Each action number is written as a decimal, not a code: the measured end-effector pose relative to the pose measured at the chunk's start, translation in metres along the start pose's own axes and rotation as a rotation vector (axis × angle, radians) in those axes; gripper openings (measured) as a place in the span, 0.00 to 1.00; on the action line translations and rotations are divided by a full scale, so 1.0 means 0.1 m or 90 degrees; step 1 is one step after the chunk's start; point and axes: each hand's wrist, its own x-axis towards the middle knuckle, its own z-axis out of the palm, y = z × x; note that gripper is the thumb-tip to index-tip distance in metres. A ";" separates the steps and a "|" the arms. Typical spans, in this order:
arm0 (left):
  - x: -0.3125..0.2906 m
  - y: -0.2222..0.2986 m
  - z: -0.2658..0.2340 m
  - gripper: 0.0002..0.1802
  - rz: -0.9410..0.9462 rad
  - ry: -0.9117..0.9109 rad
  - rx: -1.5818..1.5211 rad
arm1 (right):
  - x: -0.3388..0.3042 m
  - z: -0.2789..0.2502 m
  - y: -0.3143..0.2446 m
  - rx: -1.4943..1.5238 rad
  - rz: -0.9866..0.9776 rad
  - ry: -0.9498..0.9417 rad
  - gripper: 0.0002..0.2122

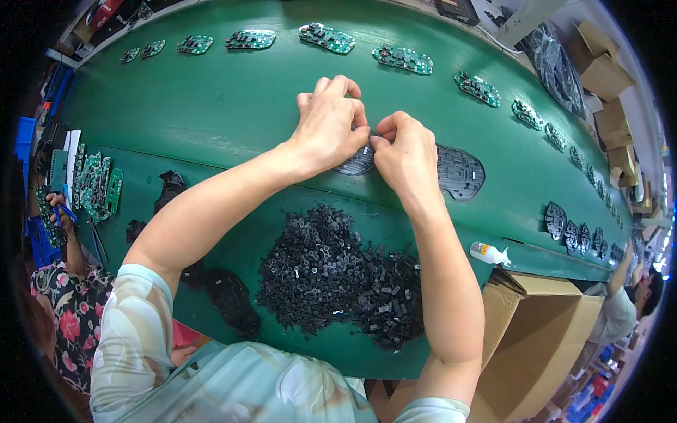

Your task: The person assembles the bottom plastic base of computer mice by attaching small mouse components and plastic parts to a PCB, then applying glue from a bottle to secure them.

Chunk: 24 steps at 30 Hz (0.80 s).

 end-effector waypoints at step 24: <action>0.26 0.05 -0.17 0.10 -0.163 -0.169 0.040 | 0.49 -0.01 -0.01 -0.184 0.129 -0.115 0.12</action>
